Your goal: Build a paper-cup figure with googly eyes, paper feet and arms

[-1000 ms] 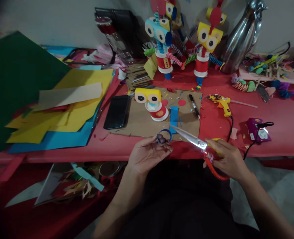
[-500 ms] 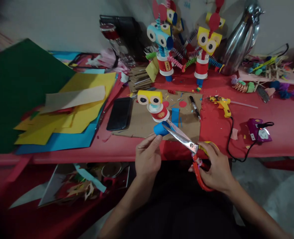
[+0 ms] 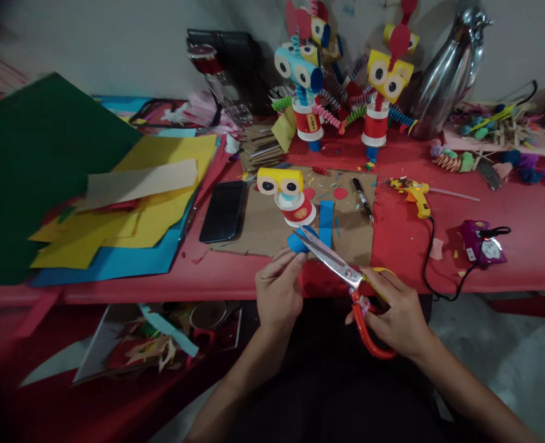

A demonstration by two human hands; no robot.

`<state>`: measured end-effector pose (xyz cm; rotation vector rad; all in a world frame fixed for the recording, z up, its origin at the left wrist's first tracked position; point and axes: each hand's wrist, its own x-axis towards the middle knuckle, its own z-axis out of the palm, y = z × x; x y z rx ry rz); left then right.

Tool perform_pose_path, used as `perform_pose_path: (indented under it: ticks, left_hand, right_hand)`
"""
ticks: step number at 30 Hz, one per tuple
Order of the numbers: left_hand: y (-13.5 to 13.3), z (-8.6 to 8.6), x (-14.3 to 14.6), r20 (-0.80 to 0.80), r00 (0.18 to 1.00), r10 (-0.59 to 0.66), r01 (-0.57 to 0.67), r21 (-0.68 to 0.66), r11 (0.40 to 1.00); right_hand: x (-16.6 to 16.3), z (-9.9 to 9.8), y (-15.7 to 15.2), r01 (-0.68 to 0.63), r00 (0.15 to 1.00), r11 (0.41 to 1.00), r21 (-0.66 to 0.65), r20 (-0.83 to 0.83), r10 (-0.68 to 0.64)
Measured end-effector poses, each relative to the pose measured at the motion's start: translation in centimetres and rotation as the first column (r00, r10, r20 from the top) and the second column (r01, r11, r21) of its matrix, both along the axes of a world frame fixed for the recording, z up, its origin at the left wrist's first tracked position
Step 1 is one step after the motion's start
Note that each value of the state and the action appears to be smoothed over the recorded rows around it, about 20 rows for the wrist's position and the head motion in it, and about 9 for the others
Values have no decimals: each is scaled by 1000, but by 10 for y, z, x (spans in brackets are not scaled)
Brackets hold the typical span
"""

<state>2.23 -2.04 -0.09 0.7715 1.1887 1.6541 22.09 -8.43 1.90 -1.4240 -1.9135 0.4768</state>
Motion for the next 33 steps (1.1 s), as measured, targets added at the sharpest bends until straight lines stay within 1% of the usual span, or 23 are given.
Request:
perform_pose_path:
  ticks: [5, 8, 10, 12, 14, 16, 19, 21, 23, 24, 26, 29, 33]
  left_hand:
    - [-2, -2, -3, -85, 996, 1, 1, 28, 1000]
    - [-3, -2, -6, -165, 986, 5, 6, 70, 998]
    - [-4, -2, -7, -189, 982, 10, 6, 85, 996]
    - [-4, -1, -7, -176, 984, 13, 2, 86, 996]
    - [-3, 0, -6, -136, 991, 7, 4, 75, 997]
    - [-2, 0, -4, -78, 997, 1, 3, 49, 999]
    - [1, 0, -2, 23, 999, 28, -28, -10, 1000]
    - [3, 0, -2, 83, 996, 38, -33, -58, 998]
    - [5, -2, -3, 131, 991, 29, -16, -94, 995]
    - [5, -3, -4, 148, 989, 16, 0, -107, 994]
    - [6, -4, -6, 169, 985, -17, 40, -134, 990]
    - [7, -5, -8, 192, 977, -91, 127, -184, 975]
    - [7, -5, -7, 245, 958, -150, 207, -230, 951]
  right_hand:
    - [0, 1, -1, -9, 1000, 998, -62, -18, 8]
    - [1, 1, -1, -2, 1000, 1000, -22, -23, 1]
    - [2, 1, -1, 1, 1000, 1000, 2, -26, -1]
    - [3, 1, -2, -13, 999, 1000, -22, -38, 13]
    - [3, 1, -3, -33, 998, 997, -77, -61, 29]
    - [2, 1, -4, -25, 996, 992, -127, -92, 14]
    - [4, -1, 1, 87, 989, 979, -185, -99, -107]
    - [9, -3, 8, 186, 977, 952, -243, -60, -206]
    - [16, -6, 18, 271, 960, 924, -268, 13, -278]
    - [20, -9, 24, 304, 952, 918, -254, 56, -300]
    - [26, -15, 35, 345, 936, 922, -175, 137, -325]
    - [33, -24, 47, 377, 914, 924, -58, 186, -361]
    - [34, -29, 54, 418, 896, 908, -36, 180, -406]
